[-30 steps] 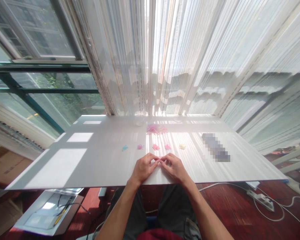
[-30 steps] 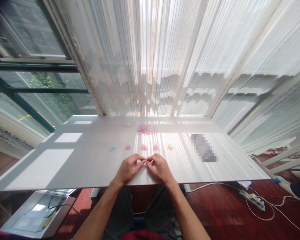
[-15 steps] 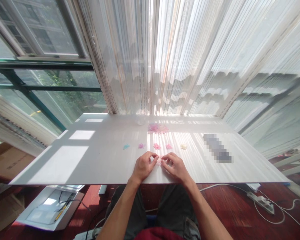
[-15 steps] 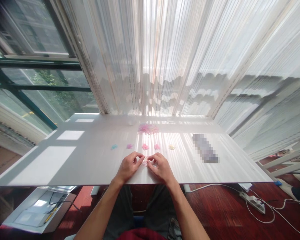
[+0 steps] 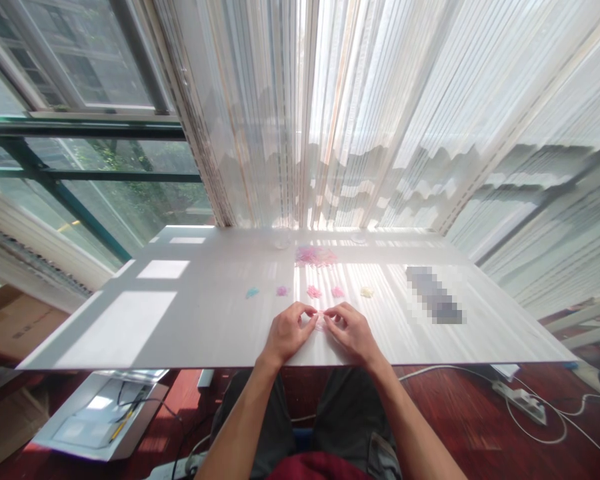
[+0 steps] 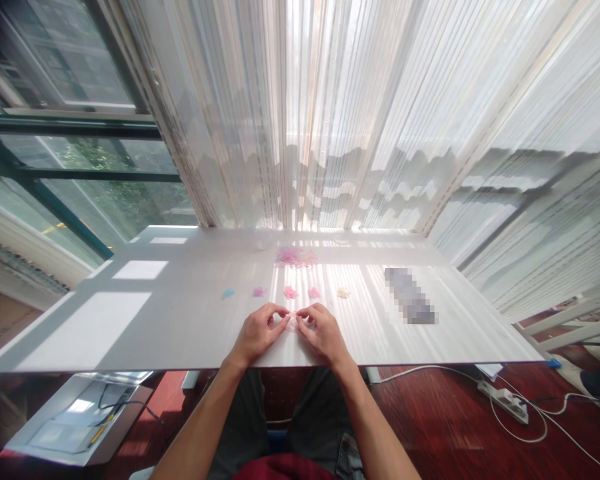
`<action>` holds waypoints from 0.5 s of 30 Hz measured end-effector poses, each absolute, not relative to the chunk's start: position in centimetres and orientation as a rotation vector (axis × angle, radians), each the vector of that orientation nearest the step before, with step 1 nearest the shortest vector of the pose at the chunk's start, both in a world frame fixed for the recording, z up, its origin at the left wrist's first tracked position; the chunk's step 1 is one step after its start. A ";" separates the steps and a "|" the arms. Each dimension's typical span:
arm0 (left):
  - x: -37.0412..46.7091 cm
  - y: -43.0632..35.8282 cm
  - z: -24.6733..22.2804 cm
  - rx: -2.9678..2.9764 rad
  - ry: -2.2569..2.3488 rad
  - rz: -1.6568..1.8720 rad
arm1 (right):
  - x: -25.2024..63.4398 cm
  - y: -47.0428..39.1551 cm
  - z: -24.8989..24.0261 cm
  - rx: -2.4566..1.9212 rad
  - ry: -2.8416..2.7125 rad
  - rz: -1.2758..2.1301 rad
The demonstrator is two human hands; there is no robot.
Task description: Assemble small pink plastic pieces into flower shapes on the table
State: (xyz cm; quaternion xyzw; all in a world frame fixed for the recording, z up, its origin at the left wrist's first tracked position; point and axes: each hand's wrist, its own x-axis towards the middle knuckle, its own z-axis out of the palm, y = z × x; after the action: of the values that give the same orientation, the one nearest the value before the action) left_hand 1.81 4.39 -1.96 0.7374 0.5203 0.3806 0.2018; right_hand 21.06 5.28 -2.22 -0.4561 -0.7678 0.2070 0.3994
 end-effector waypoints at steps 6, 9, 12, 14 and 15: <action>1.8 4.3 -1.6 2.059 1.455 1.049 | 21.0 5.3 -2.4 -1.152 -1.940 0.521; 1.8 4.3 -1.4 2.059 1.464 1.050 | 21.0 5.3 -2.4 -1.155 -1.926 0.514; 1.8 4.4 -1.5 2.054 1.475 1.053 | 21.0 5.3 -2.3 -1.165 -1.910 0.502; 1.8 4.4 -1.5 2.054 1.480 1.053 | 21.0 5.3 -2.3 -1.169 -1.904 0.493; 1.8 4.4 -1.6 2.052 1.482 1.054 | 21.0 5.3 -2.2 -1.170 -1.903 0.489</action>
State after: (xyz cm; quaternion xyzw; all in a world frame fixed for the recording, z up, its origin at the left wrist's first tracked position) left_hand 1.77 4.41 -1.61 0.7336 0.5297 0.3766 0.1985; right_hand 21.00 5.30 -2.22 -0.4655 -0.7573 0.1947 0.4147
